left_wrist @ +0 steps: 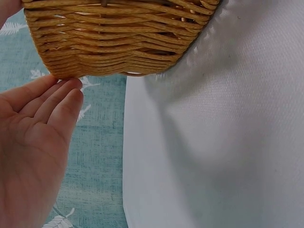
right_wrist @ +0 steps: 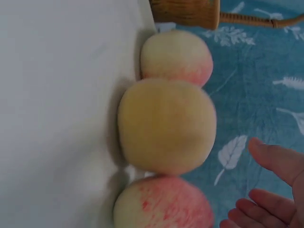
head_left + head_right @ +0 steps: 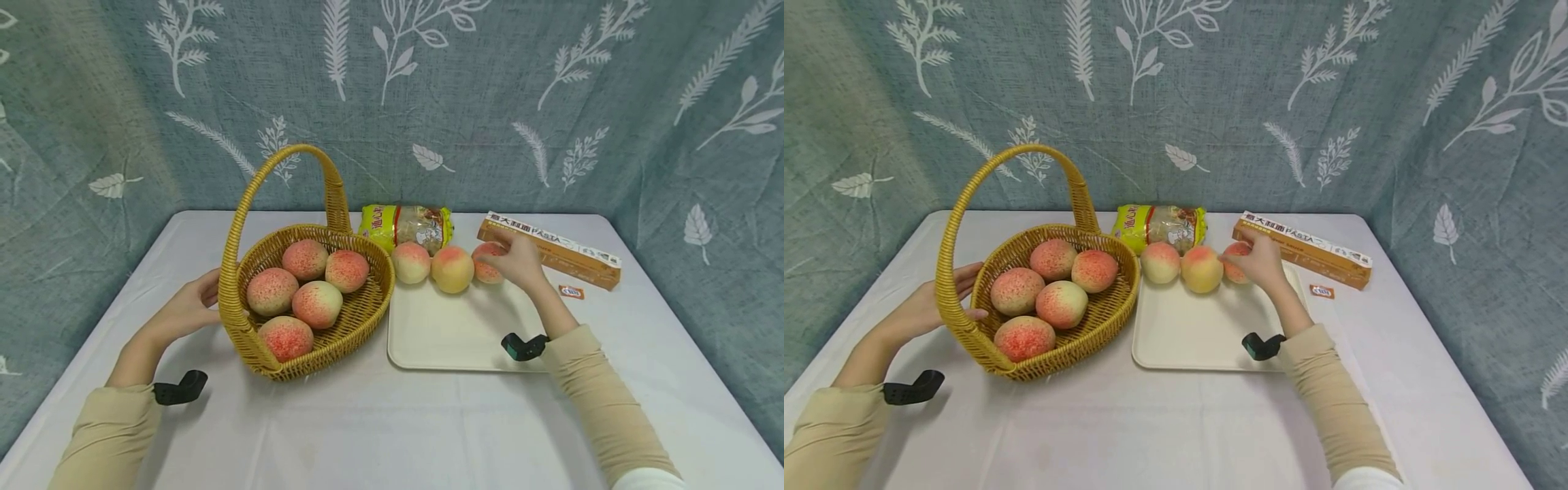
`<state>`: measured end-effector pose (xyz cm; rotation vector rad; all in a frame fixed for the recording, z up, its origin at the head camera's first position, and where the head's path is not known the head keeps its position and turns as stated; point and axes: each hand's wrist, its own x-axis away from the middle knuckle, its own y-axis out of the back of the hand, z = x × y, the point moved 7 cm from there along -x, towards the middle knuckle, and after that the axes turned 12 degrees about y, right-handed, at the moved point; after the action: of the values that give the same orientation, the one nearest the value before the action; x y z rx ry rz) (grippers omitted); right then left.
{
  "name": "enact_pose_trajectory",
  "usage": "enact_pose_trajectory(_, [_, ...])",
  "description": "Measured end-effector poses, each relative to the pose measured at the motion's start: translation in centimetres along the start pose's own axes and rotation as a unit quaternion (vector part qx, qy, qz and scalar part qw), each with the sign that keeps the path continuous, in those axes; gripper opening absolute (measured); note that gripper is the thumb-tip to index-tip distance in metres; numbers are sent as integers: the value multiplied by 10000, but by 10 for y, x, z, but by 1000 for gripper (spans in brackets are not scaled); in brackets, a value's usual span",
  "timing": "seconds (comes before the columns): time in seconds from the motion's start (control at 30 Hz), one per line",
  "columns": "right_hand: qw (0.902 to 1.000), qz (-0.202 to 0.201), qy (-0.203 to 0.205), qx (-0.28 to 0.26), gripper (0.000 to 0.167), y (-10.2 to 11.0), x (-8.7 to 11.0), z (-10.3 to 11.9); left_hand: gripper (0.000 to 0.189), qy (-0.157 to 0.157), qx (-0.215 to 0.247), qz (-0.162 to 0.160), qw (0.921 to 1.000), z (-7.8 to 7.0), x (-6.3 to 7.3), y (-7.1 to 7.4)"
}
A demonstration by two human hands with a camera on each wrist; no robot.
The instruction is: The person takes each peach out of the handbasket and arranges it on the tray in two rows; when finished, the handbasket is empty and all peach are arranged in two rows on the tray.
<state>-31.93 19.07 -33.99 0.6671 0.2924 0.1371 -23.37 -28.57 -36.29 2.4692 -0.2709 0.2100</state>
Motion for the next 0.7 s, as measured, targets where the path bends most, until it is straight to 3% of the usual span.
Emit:
enact_pose_trajectory(0.27, [9981,270,484,-278,64,-25,1,33,86,-36,-23,13,10000,-2,0,0])
enact_pose_trajectory(0.7, [9802,985,1297,-1129,63,-79,8,80,87,55,52,60,10000,-1,-1,1])
